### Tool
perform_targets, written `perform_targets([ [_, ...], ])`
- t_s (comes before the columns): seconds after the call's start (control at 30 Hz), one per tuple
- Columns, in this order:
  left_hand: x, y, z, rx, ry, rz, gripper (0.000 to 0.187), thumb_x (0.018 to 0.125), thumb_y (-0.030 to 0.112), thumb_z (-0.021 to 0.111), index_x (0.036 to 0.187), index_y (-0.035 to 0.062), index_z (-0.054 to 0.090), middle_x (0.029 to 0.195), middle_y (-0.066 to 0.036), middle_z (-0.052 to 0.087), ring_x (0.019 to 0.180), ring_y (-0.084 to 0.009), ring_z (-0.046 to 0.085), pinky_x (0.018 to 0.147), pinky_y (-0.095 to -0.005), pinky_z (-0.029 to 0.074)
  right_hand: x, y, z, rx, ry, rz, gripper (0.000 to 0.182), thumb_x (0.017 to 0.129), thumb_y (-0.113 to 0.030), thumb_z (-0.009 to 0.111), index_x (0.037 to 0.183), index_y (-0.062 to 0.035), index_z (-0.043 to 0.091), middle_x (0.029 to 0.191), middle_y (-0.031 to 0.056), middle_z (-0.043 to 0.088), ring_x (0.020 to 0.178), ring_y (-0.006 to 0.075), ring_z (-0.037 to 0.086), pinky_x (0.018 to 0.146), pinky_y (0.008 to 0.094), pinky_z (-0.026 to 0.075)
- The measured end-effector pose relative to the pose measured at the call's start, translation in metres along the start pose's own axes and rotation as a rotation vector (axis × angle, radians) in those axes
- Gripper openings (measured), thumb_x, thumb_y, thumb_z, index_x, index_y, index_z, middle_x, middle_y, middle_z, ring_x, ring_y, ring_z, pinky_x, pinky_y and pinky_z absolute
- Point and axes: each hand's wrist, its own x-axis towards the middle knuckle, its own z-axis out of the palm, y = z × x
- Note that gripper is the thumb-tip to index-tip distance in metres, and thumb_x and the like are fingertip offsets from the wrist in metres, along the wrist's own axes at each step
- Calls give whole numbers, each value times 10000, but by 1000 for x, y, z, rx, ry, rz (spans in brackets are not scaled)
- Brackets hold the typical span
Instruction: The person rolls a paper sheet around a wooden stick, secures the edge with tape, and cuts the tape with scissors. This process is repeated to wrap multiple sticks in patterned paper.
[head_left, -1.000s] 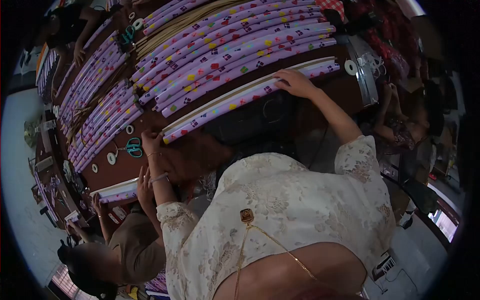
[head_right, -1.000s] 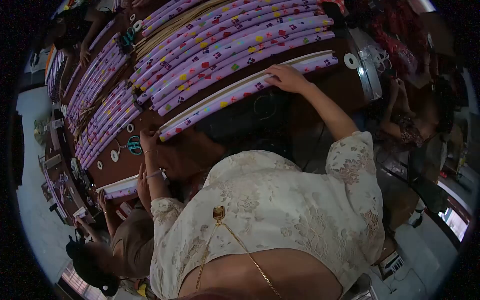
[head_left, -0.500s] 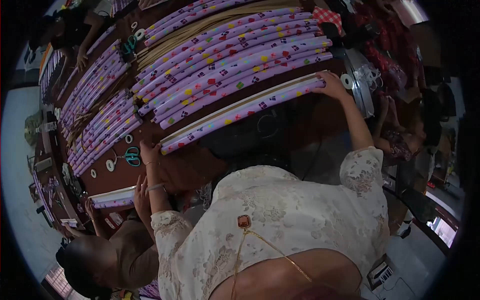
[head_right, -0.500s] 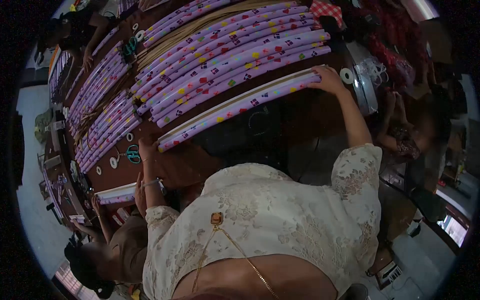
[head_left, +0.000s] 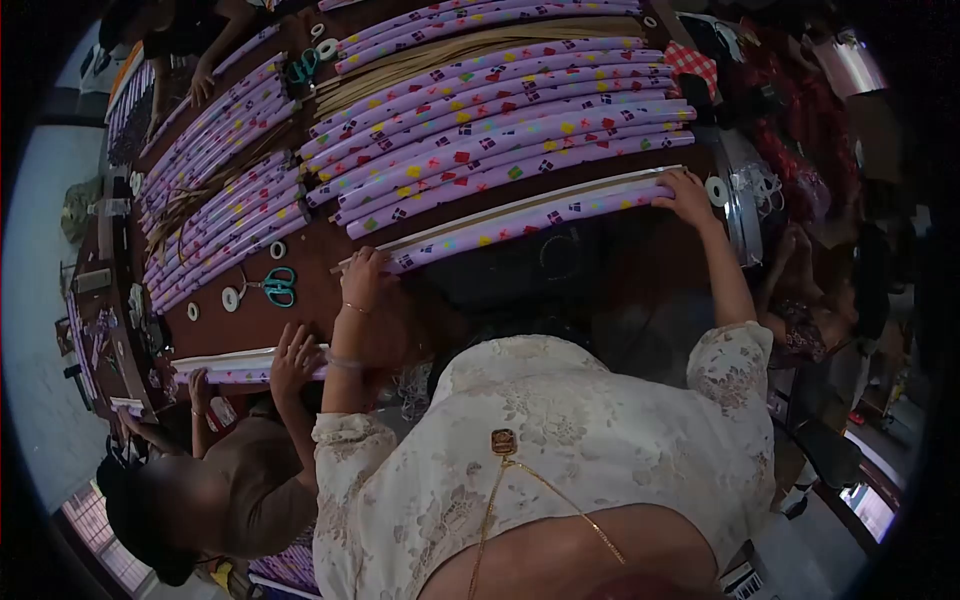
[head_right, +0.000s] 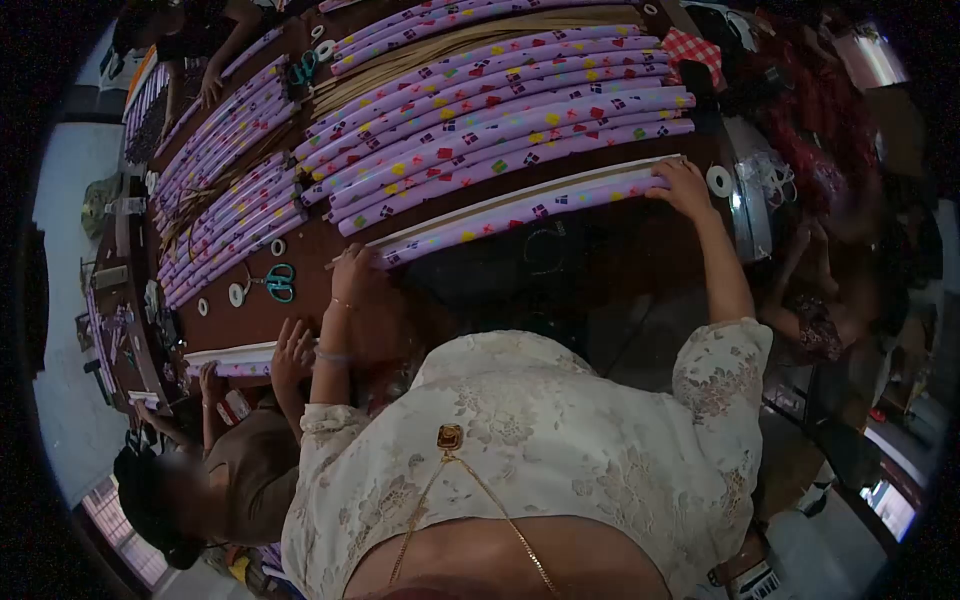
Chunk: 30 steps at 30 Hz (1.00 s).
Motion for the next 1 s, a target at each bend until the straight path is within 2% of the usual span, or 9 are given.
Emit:
perform_targets([
  [0.13, -1, -3, 5, 42, -51, -13, 350, 632, 185, 714, 915, 84, 534, 904, -111, 538, 905, -312, 521, 746, -406, 447, 4, 1, -3, -4, -64, -4, 414, 670, -379, 677, 937, -103, 524, 989, 44, 532, 993, 247, 495, 914, 388, 325],
  [0.17, 0, 0, 3, 39, -66, -22, 356, 638, 186, 708, 922, 83, 518, 904, -112, 540, 899, -313, 525, 744, -409, 446, 3, 1, 0, -17, 19, -66, 409, 663, -351, 687, 924, -100, 498, 959, 40, 528, 965, 250, 504, 897, 388, 339],
  [0.33, 5, 0, 7, 2, -110, -43, 348, 655, 184, 689, 919, 86, 486, 899, -121, 546, 868, -319, 538, 735, -408, 442, 3, -4, -1, 5, -59, 7, 407, 682, -363, 679, 935, -102, 495, 964, 45, 534, 956, 255, 508, 900, 401, 339],
  [0.4, 8, 7, 0, 119, -68, -75, 337, 667, 177, 669, 932, 92, 478, 896, -124, 555, 860, -320, 545, 732, -406, 436, 4, -2, 3, 0, -61, 56, 411, 690, -371, 673, 947, -102, 499, 971, 57, 538, 952, 261, 509, 902, 409, 337],
  [0.5, 1, 7, 2, 188, -44, -40, 317, 675, 174, 653, 928, 89, 483, 901, -112, 562, 878, -312, 547, 746, -431, 419, 1, -6, 6, -85, -8, -5, 446, 690, -373, 669, 988, -88, 501, 991, 84, 537, 964, 285, 504, 923, 410, 334],
  [0.53, 0, 6, 6, 240, -10, -16, 319, 675, 177, 654, 932, 88, 487, 906, -106, 565, 885, -309, 548, 752, -441, 414, 4, -2, 6, -104, -111, -1, 449, 691, -377, 663, 984, -80, 500, 1026, 95, 522, 984, 300, 492, 934, 413, 334],
  [0.7, -3, 10, 1, 209, -52, -37, 386, 640, 190, 695, 966, 106, 506, 922, -107, 569, 881, -302, 550, 756, -441, 415, 2, 6, 11, -11, -99, -33, 472, 677, -393, 669, 974, -69, 496, 1033, 115, 512, 982, 335, 477, 886, 430, 363],
  [0.87, -5, 15, -2, 118, -20, -101, 394, 658, 219, 699, 991, 127, 510, 850, -103, 603, 800, -308, 586, 683, -412, 462, 2, 15, 20, 42, -56, -73, 479, 675, -395, 675, 976, -69, 495, 1021, 124, 512, 968, 372, 469, 809, 419, 408],
  [1.0, -10, 17, 0, 218, 32, -63, 349, 695, 255, 668, 981, 136, 506, 818, -100, 619, 780, -285, 603, 652, -418, 472, 2, 11, 17, 74, -76, -61, 452, 685, -358, 682, 978, -70, 496, 998, 136, 512, 957, 346, 477, 798, 412, 407],
])
